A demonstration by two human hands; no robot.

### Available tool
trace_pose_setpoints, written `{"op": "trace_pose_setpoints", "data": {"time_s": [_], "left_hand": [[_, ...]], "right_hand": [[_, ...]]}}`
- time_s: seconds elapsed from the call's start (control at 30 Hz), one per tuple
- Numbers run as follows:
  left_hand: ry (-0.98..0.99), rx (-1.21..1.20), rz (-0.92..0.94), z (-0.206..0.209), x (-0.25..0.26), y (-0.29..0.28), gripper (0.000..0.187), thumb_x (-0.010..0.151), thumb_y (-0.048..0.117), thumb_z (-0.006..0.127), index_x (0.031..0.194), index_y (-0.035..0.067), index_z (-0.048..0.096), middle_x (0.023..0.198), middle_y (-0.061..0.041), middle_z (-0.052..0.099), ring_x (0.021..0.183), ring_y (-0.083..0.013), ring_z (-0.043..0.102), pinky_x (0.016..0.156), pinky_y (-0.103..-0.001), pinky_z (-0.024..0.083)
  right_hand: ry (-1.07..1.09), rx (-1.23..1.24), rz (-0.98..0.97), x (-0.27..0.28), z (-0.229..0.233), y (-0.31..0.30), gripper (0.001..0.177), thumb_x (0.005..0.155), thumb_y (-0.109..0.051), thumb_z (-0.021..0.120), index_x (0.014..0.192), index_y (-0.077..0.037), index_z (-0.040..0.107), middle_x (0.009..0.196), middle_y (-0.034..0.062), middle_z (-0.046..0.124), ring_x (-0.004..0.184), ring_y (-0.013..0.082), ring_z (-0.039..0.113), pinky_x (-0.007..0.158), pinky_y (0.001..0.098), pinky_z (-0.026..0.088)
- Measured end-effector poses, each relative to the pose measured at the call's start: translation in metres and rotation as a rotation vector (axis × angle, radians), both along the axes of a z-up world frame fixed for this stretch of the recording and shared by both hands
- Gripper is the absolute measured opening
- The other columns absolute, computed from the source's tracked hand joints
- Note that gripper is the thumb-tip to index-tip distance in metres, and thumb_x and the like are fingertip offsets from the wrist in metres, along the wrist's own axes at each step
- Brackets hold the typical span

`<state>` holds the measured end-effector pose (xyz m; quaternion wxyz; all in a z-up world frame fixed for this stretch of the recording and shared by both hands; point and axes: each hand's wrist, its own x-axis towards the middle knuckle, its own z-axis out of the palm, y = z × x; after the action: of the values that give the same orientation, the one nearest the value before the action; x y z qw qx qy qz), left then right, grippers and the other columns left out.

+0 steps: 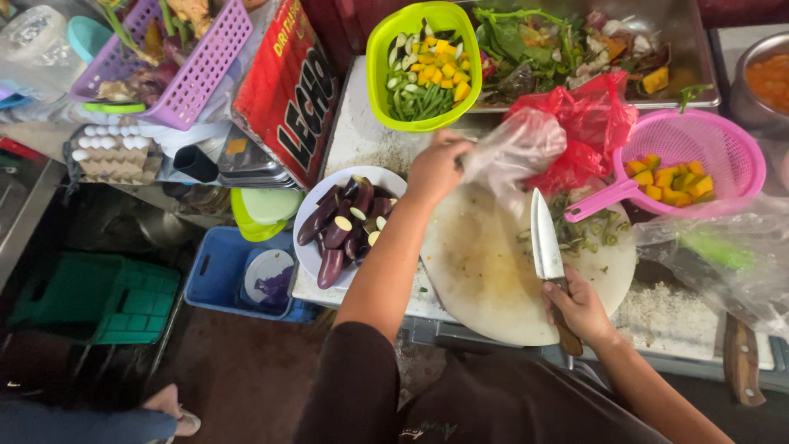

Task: The person repeatedly picks up small eggplants from a white plate, trims the stem end with a knife on a cutting board, and places the trimmed eggplants back on the plate. The person also briefly handles a green leafy vegetable.

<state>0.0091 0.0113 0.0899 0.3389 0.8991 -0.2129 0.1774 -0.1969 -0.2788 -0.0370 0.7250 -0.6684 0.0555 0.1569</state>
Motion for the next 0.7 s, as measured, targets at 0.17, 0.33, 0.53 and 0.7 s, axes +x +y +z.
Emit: {"op": "trace_pose_setpoints", "data": {"time_s": [0.17, 0.33, 0.53, 0.7], "left_hand": [[0.086, 0.281, -0.118, -0.003, -0.01, -0.006, 0.024, 0.085, 0.022, 0.072, 0.109, 0.023, 0.074, 0.12, -0.003, 0.068, 0.094, -0.0302, 0.071, 0.08, -0.042, 0.055], [0.304, 0.545, -0.209, -0.031, -0.018, -0.018, 0.038, 0.072, 0.024, 0.077, 0.11, 0.025, 0.076, 0.113, -0.003, 0.069, 0.1, -0.0281, 0.07, 0.084, -0.044, 0.055], [0.193, 0.519, -0.275, -0.063, -0.035, -0.023, 0.037, 0.073, 0.031, 0.081, 0.108, 0.02, 0.074, 0.121, -0.006, 0.062, 0.099, -0.0298, 0.068, 0.08, -0.045, 0.055], [0.078, 0.289, -0.159, -0.052, -0.034, 0.0, 0.021, 0.085, 0.03, 0.077, 0.1, 0.018, 0.071, 0.116, 0.001, 0.065, 0.095, -0.026, 0.07, 0.076, -0.043, 0.056]], "right_hand": [[0.016, -0.021, -0.004, -0.001, 0.015, 0.006, 0.015, 0.099, -0.012, 0.056, 0.109, -0.004, 0.051, 0.072, 0.0076, 0.057, 0.052, 0.0175, 0.056, 0.047, 0.0331, 0.049], [-0.132, -0.113, 0.029, 0.001, 0.051, 0.019, 0.013, 0.097, -0.012, 0.057, 0.107, -0.004, 0.053, 0.066, 0.0067, 0.057, 0.048, 0.0164, 0.055, 0.045, 0.0327, 0.046], [0.051, -0.54, 0.082, 0.022, 0.07, 0.037, 0.024, 0.098, -0.022, 0.06, 0.102, 0.0, 0.053, 0.064, 0.0099, 0.059, 0.043, 0.0215, 0.058, 0.042, 0.0374, 0.049], [0.149, -0.546, 0.108, 0.024, 0.065, 0.023, 0.027, 0.097, -0.023, 0.056, 0.111, -0.001, 0.049, 0.064, 0.0122, 0.056, 0.038, 0.0262, 0.056, 0.039, 0.0428, 0.048]]}}
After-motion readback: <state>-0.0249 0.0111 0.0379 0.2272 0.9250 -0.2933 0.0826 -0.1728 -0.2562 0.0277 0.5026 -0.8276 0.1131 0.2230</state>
